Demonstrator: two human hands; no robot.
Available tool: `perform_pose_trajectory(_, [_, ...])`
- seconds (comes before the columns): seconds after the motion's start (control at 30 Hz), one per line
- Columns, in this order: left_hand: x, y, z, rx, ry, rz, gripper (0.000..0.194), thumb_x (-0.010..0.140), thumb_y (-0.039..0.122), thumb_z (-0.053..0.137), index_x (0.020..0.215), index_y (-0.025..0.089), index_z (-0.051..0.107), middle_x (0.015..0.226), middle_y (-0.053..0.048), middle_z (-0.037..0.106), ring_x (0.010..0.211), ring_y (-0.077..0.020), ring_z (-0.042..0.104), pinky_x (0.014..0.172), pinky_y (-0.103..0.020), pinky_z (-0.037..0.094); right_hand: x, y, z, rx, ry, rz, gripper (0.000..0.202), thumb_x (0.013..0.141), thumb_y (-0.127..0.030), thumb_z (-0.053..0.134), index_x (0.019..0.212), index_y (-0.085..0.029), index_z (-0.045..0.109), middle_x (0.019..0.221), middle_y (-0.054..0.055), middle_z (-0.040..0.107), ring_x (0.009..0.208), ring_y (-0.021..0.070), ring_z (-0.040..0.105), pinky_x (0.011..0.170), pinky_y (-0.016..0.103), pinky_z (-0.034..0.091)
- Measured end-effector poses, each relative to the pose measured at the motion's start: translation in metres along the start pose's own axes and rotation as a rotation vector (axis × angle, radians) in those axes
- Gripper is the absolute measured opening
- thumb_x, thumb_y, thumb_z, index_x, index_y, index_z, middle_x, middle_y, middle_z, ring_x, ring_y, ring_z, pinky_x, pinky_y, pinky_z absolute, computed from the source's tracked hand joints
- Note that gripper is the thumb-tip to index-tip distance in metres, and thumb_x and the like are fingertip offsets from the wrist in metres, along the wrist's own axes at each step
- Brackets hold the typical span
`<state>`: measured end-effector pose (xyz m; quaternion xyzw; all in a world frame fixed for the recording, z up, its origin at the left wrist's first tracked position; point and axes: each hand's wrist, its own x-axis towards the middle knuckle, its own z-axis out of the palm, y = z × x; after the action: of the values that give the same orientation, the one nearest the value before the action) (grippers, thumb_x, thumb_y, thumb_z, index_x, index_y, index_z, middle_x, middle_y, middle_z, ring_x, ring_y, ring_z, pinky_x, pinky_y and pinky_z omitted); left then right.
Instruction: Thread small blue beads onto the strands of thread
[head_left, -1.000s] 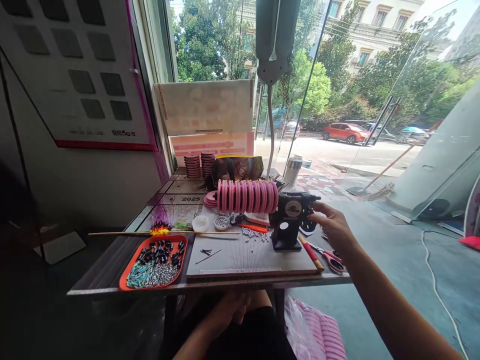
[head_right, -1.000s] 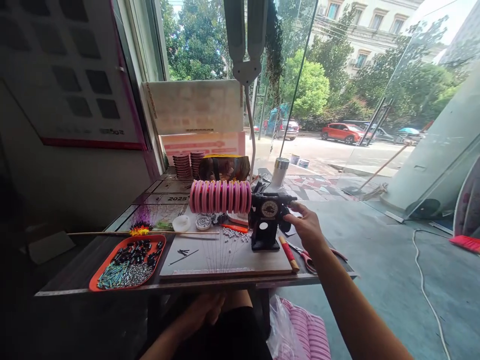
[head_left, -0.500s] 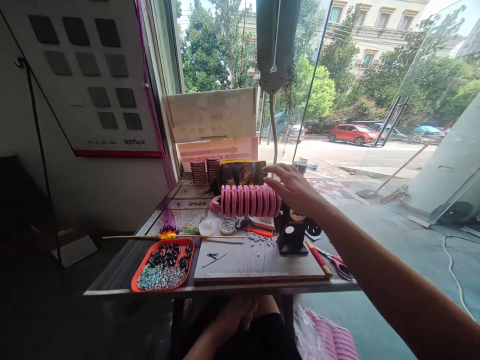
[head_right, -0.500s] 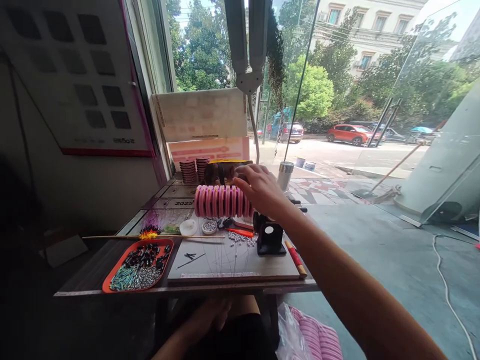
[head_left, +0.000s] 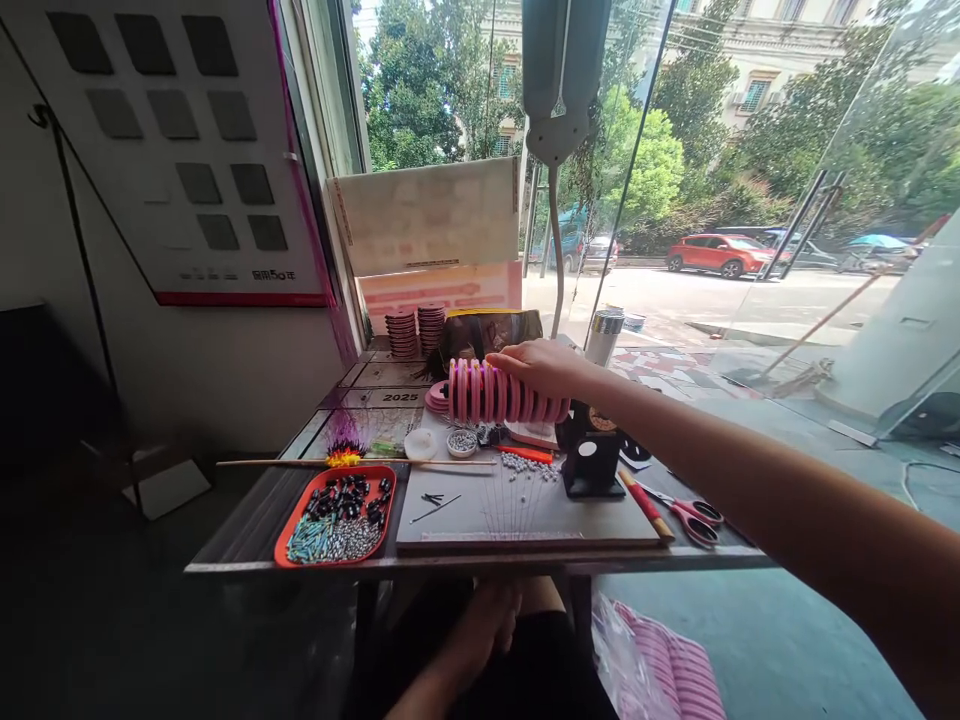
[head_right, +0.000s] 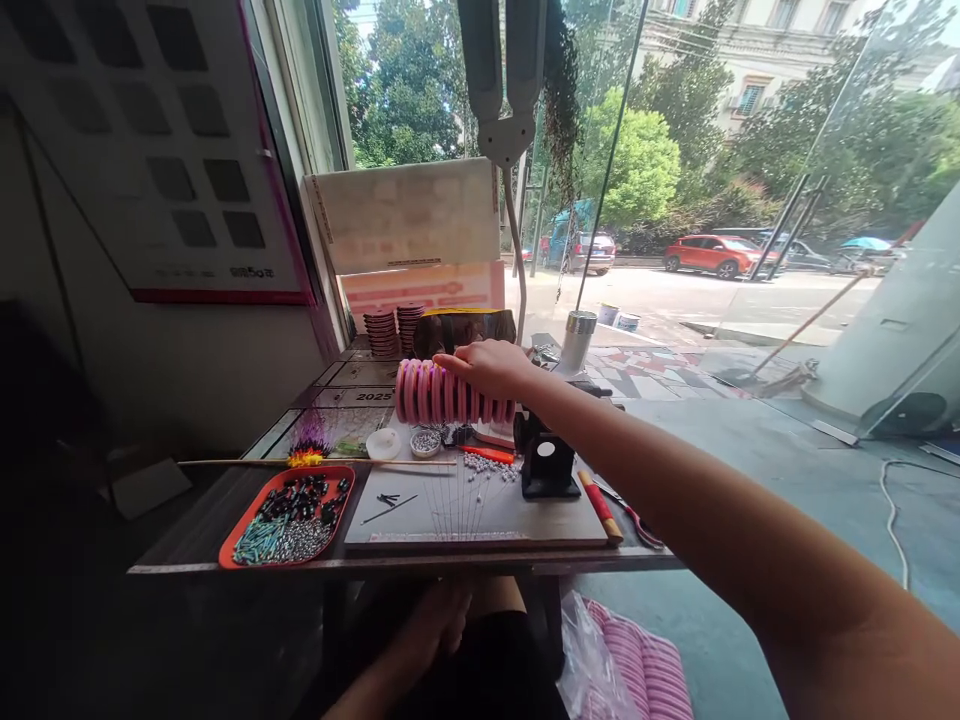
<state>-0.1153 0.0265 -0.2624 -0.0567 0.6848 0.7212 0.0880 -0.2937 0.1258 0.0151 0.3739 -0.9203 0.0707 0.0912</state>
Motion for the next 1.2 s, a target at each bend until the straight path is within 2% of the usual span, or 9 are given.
perform_pose_trajectory(0.13, [-0.003,0.004,-0.009,0.225,0.114,0.016,0.048,0.077,0.065,0.037,0.066,0.021,0.049,0.054,0.001,0.046,0.054,-0.0164,0.044,0.059,-0.032,0.037,0.001,0.000,0.002,-0.003,0.016,-0.006,0.062,0.089,-0.060,0.016,0.081,-0.021,0.063,0.085,0.008,0.065,0.081,0.0246,0.060,0.058,0.029,0.035])
perform_pose_trajectory(0.27, [-0.035,0.025,-0.044,0.550,0.211,-0.049,0.025,0.067,0.030,0.062,0.089,0.018,0.060,0.104,-0.013,0.060,0.107,-0.0323,0.049,0.092,-0.042,0.032,0.002,0.001,0.003,0.007,0.029,-0.001,0.062,0.089,-0.059,0.017,0.081,-0.020,0.064,0.086,0.009,0.066,0.082,0.0253,0.060,0.057,0.029,0.035])
perform_pose_trajectory(0.33, [-0.061,0.057,-0.061,1.085,0.139,-0.227,0.036,0.064,0.016,0.061,0.100,0.018,0.061,0.115,-0.015,0.059,0.115,-0.0353,0.047,0.093,-0.046,0.034,0.002,0.001,0.003,0.013,0.029,0.006,0.062,0.090,-0.059,0.017,0.083,-0.020,0.065,0.088,0.009,0.066,0.083,0.0253,0.061,0.058,0.029,0.035])
perform_pose_trajectory(0.43, [-0.098,0.131,-0.058,1.466,0.043,-0.336,0.018,0.067,0.016,0.057,0.082,0.017,0.067,0.087,-0.014,0.069,0.088,-0.0378,0.062,0.076,-0.052,0.043,0.003,0.001,0.003,0.018,0.022,0.014,0.061,0.089,-0.060,0.019,0.086,-0.021,0.066,0.090,0.009,0.067,0.084,0.0249,0.061,0.059,0.029,0.036])
perform_pose_trajectory(0.53, [-0.104,0.204,-0.014,1.596,-0.174,0.165,0.020,0.084,0.029,0.043,0.082,0.022,0.062,0.087,-0.005,0.067,0.078,-0.0250,0.064,0.065,-0.036,0.048,0.003,0.001,0.002,0.010,0.017,0.019,0.063,0.089,-0.061,0.017,0.088,-0.021,0.066,0.093,0.009,0.067,0.085,0.0245,0.061,0.060,0.028,0.037])
perform_pose_trajectory(0.63, [-0.065,0.240,0.039,1.544,-0.241,0.695,0.020,0.086,0.021,0.039,0.092,0.020,0.058,0.100,-0.002,0.064,0.072,-0.0170,0.063,0.060,-0.028,0.048,0.003,-0.001,0.001,-0.009,0.011,0.025,0.064,0.089,-0.061,0.016,0.088,-0.021,0.066,0.094,0.008,0.067,0.086,0.0237,0.061,0.061,0.027,0.037])
perform_pose_trajectory(0.73, [-0.005,0.237,0.064,1.749,-0.144,0.795,0.024,0.080,0.014,0.046,0.099,0.016,0.058,0.125,-0.009,0.053,0.068,-0.0178,0.064,0.050,-0.029,0.046,0.001,-0.003,0.000,-0.029,0.009,0.026,0.064,0.090,-0.061,0.015,0.089,-0.022,0.066,0.094,0.007,0.067,0.084,0.0227,0.061,0.060,0.027,0.036])
perform_pose_trajectory(0.87, [0.044,0.216,0.057,1.795,-0.105,0.767,0.020,0.081,0.012,0.045,0.090,0.014,0.062,0.122,-0.012,0.055,0.066,-0.0180,0.064,0.051,-0.031,0.048,0.001,-0.002,0.001,-0.040,0.014,0.021,0.065,0.090,-0.061,0.014,0.090,-0.022,0.066,0.092,0.007,0.067,0.083,0.0222,0.061,0.059,0.026,0.035])
perform_pose_trajectory(1.2, [0.039,0.207,0.050,1.796,-0.072,0.763,0.025,0.084,0.010,0.041,0.097,0.015,0.062,0.138,-0.006,0.044,0.076,-0.0190,0.064,0.053,-0.031,0.048,-0.008,-0.001,0.003,-0.069,0.081,0.019,0.062,0.090,-0.061,0.016,0.089,-0.023,0.065,0.087,0.007,0.068,0.079,0.0217,0.061,0.057,0.026,0.033])
